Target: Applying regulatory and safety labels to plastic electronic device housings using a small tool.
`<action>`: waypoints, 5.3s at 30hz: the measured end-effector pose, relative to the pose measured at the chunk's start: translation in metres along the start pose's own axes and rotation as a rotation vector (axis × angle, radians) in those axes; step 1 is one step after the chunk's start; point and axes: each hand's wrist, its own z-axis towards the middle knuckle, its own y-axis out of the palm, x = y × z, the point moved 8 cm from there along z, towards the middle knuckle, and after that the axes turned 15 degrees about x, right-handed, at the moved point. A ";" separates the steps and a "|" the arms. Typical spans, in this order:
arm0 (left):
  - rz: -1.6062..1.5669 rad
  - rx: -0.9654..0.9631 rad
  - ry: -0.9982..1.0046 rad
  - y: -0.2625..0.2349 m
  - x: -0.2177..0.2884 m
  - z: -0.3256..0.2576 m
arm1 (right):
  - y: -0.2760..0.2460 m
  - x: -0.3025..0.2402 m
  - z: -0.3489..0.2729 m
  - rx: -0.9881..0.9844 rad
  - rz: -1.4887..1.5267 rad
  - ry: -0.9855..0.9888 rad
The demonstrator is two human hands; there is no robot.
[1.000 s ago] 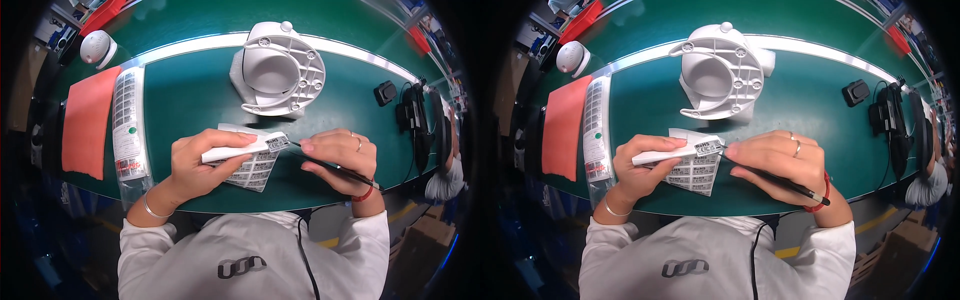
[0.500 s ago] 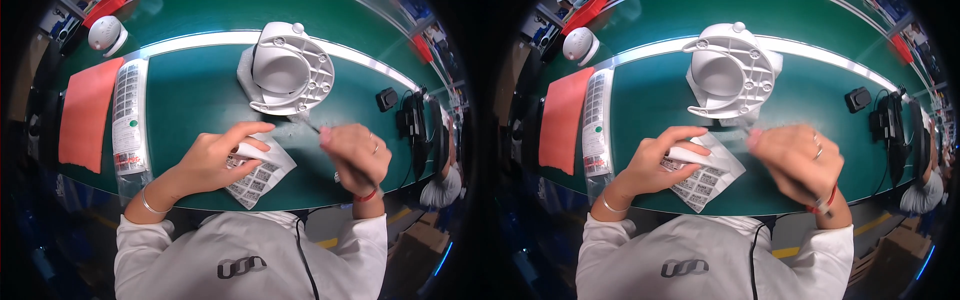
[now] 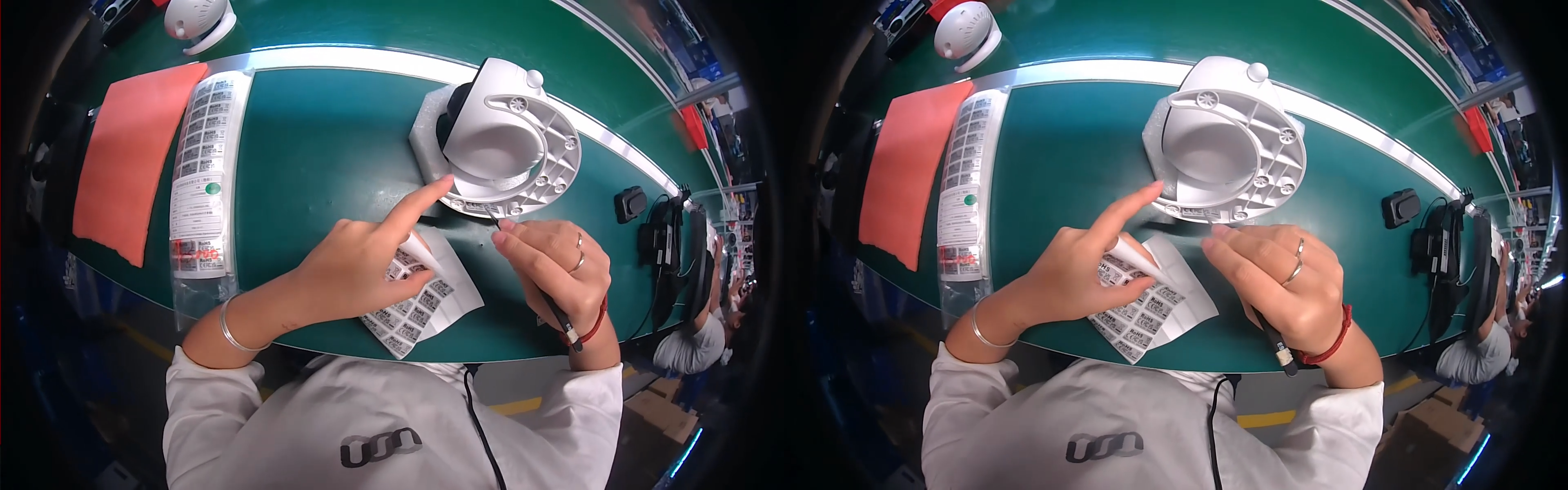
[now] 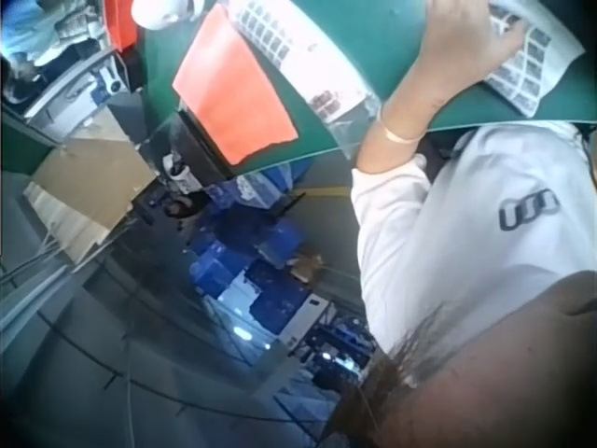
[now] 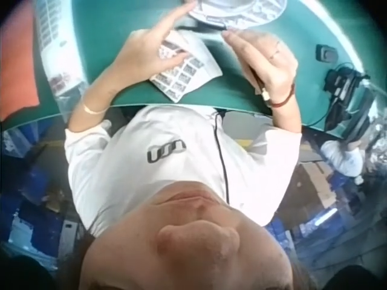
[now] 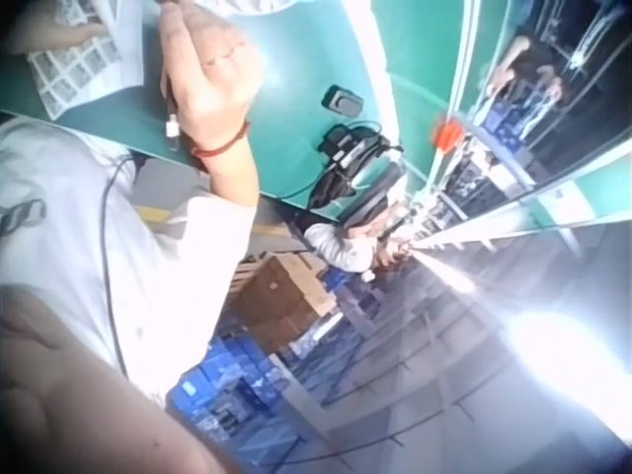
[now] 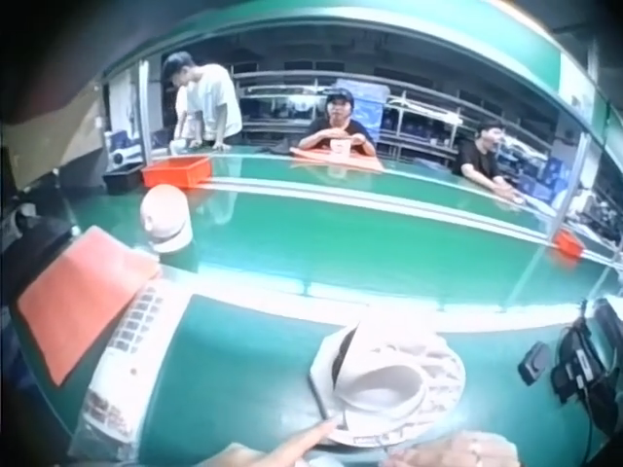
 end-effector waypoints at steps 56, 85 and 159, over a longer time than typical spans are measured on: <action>0.008 -0.090 -0.009 0.013 -0.031 0.002 | 0.007 0.109 0.050 -0.636 0.298 0.782; -0.022 -0.166 0.048 0.010 -0.020 -0.003 | 0.114 0.315 0.041 -0.538 -0.935 0.560; -0.442 0.121 0.030 -0.004 -0.012 0.006 | 0.015 0.014 -0.028 0.123 0.272 0.443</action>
